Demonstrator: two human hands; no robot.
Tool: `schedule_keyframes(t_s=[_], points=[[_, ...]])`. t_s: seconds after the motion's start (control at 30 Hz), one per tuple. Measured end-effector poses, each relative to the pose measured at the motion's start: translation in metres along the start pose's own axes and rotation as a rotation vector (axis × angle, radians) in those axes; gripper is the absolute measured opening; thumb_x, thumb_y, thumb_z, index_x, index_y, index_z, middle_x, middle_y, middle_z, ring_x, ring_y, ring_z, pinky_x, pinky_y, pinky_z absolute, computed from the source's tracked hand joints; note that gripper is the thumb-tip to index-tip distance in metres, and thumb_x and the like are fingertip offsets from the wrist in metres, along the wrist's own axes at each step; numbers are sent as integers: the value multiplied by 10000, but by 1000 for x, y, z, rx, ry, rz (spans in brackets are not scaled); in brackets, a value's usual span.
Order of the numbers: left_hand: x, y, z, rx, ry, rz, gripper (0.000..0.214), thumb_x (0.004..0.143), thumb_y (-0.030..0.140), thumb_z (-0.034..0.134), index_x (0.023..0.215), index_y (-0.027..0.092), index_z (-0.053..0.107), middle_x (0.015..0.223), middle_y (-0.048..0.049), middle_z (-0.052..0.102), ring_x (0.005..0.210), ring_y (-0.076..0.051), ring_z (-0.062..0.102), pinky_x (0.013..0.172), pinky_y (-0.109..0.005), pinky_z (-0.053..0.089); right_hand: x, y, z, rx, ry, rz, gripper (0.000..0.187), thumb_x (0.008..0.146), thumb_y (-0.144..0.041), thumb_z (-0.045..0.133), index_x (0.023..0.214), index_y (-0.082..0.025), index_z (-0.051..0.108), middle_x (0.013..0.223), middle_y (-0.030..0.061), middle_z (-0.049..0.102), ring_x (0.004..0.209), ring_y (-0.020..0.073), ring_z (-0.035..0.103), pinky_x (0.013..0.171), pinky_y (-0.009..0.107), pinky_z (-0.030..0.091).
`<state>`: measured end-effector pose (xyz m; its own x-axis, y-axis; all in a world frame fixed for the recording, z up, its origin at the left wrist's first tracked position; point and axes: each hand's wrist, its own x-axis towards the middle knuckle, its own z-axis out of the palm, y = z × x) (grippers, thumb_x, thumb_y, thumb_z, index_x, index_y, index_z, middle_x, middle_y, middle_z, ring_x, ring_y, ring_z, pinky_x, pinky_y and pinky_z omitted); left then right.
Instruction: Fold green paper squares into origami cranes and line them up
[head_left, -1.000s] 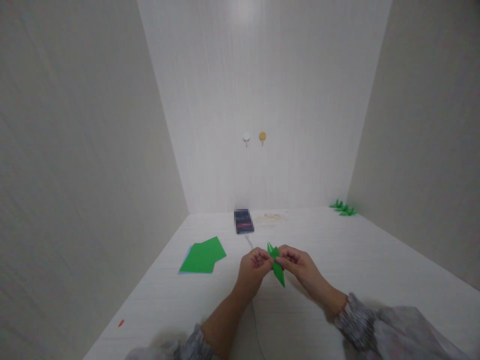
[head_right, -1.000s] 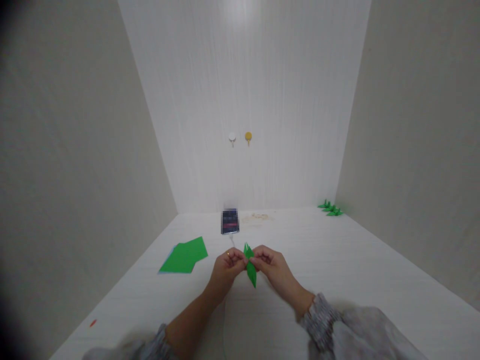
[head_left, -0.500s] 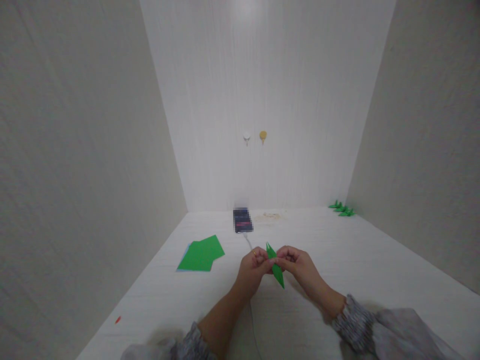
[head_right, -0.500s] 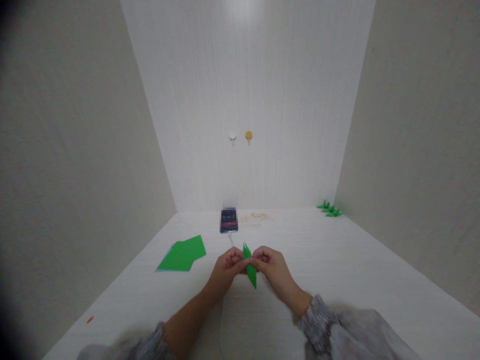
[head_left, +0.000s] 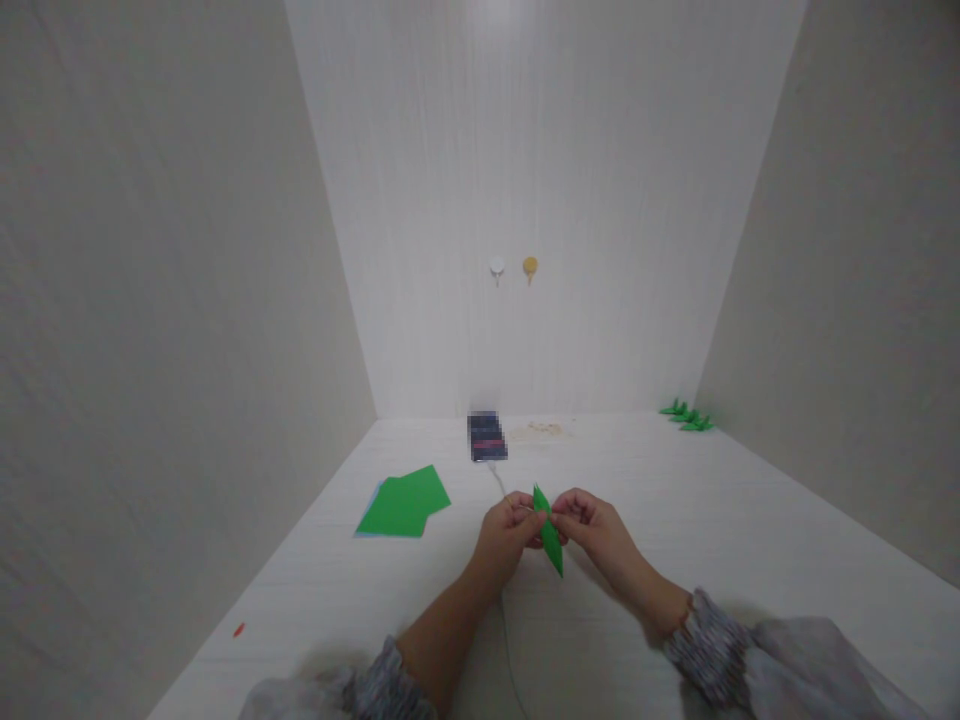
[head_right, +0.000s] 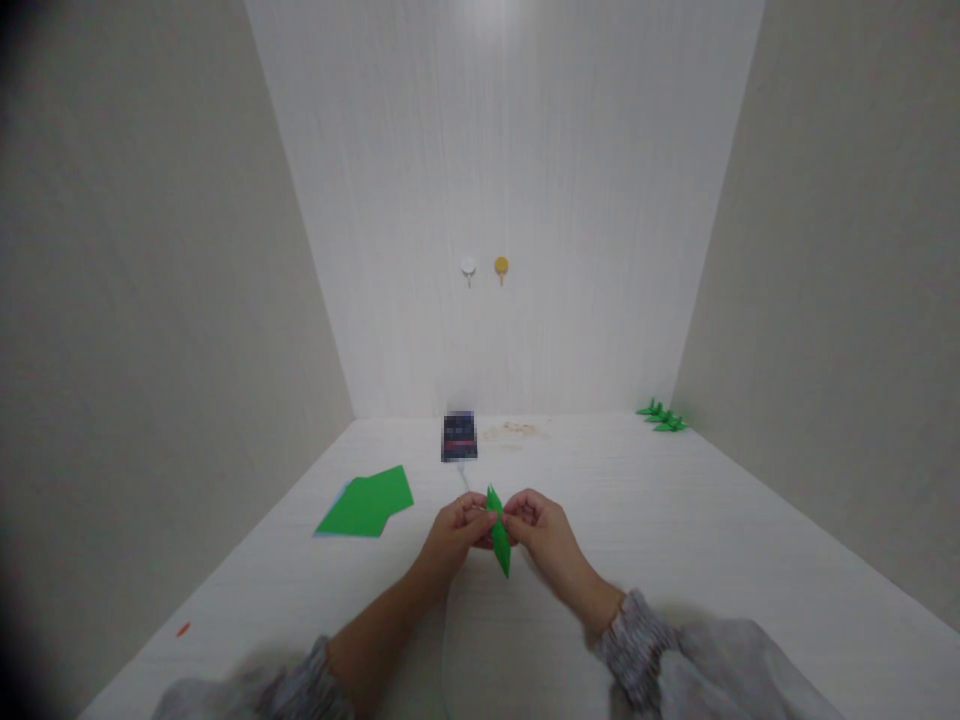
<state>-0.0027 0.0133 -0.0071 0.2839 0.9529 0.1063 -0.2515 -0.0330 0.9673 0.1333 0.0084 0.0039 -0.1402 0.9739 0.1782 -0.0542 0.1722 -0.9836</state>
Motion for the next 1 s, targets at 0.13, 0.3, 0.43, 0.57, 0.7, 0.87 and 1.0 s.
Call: schedule_keyframes(t_s=[0.13,0.3,0.43,0.57,0.7,0.87,1.0], points=[[1,4,0,105,110,-8,240,606,352,637,628,127,555,523,7,587,474,-94,520,494,-205,382,1,3,3,-4,-12,15,227,565,-303,649,634,-165,482,482,-64,465,429,74,443,444,211,361],[-1,8,2,112,157,41,215,599,327,645,568,127,572,479,26,539,456,-68,444,487,-196,344,2,11,4,60,-69,46,259,578,-332,649,715,-171,499,529,-46,506,442,80,447,417,200,332],[-3,9,3,110,149,75,221,602,325,639,539,130,556,452,37,489,454,-63,397,475,-197,306,2,20,2,3,-140,87,235,607,-362,634,651,-153,535,471,-45,474,414,70,399,401,198,267],[-3,11,5,139,169,74,223,582,328,652,552,132,550,464,41,472,456,-63,379,465,-198,294,-1,20,3,8,-183,106,223,619,-339,635,589,-139,540,427,-64,420,392,49,329,404,199,210],[-4,12,5,145,206,76,257,590,370,640,549,131,553,454,37,463,448,-68,383,462,-205,300,-5,13,6,54,-215,153,199,583,-285,664,565,-131,540,447,-61,438,408,45,329,420,200,208],[-4,12,4,139,222,54,333,621,432,604,511,121,562,418,26,447,424,-71,377,445,-212,286,-7,7,8,105,-257,118,171,572,-240,672,573,-128,542,530,-37,525,468,59,401,465,204,264],[-3,10,3,109,248,25,343,608,443,612,505,121,556,401,29,437,408,-70,373,432,-212,279,-7,6,8,176,-271,155,143,568,-203,668,581,-125,548,528,-33,553,464,62,433,466,203,278]])
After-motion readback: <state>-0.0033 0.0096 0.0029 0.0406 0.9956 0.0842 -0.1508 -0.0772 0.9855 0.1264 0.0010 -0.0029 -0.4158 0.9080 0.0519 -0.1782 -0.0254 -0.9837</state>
